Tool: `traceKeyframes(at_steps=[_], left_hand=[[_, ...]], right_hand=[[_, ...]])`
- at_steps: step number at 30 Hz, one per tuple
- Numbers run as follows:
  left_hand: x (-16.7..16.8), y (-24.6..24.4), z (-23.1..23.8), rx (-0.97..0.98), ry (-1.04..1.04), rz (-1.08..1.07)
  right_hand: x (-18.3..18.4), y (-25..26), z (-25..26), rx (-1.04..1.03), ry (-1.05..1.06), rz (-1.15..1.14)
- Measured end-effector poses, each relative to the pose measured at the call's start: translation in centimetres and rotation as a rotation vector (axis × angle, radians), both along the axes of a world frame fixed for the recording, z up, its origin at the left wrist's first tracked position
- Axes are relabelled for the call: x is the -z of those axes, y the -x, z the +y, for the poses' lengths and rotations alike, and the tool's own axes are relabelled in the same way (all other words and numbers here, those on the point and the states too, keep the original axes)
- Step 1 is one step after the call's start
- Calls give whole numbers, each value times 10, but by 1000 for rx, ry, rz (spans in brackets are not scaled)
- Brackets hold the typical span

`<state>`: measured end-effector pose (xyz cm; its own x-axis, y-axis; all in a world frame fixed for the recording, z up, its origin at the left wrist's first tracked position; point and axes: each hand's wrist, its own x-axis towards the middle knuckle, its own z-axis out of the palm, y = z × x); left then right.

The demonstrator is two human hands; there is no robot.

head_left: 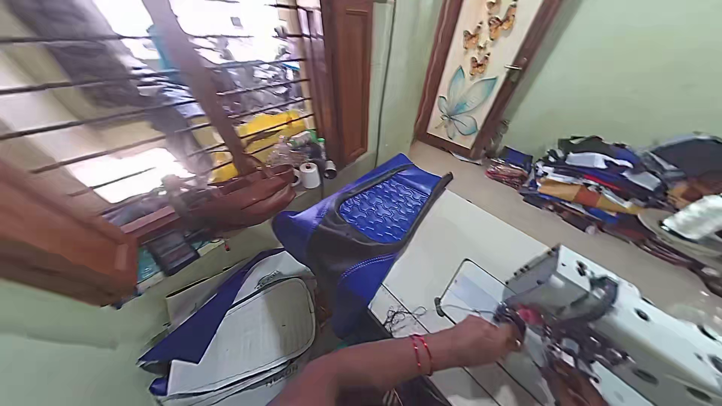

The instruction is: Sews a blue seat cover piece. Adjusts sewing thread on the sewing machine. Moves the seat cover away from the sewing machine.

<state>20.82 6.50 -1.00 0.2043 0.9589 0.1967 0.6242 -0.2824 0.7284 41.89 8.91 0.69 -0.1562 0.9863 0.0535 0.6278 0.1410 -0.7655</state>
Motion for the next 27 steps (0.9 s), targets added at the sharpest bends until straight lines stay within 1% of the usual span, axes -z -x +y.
traceKeyframes(at_steps=[1,2,4,5,7,9,11,13,15,17,19,21,23,24,26,27], left_hand=[[-2,3,-6,-6,52,-92],[-2,7,-14,-4,52,-205],[4,15,-29,-34,-15,-396],[5,20,-37,-49,-23,-470],[12,31,-51,-82,-50,-523],[13,44,-66,-122,-77,-453],[17,56,-76,-153,-139,-310],[19,67,-81,-214,-186,-97],[16,70,-83,-244,-201,101],[13,66,-83,-209,-223,194],[14,60,-80,-113,-263,239],[20,54,-76,-24,-281,258],[23,50,-72,25,-274,262],[22,47,-69,30,-276,259],[18,42,-63,15,-282,256],[15,40,-60,14,-270,255]], right_hand=[[1,-6,-1,-16,-20,14],[4,-12,-2,-23,-42,19],[2,-13,-7,-6,-92,-33],[0,-11,-9,2,-114,-70],[-2,-6,-10,28,-153,-144],[0,1,-11,29,-183,-207],[4,9,-10,25,-174,-232],[-2,23,-9,40,-100,-282],[-17,37,-8,49,27,-392],[-32,50,-2,54,147,-487],[-42,61,4,68,247,-568],[-48,69,8,88,300,-640],[-48,74,8,121,268,-588],[-46,75,9,153,258,-509],[-37,74,13,264,237,-234],[-32,73,17,272,239,-195]])
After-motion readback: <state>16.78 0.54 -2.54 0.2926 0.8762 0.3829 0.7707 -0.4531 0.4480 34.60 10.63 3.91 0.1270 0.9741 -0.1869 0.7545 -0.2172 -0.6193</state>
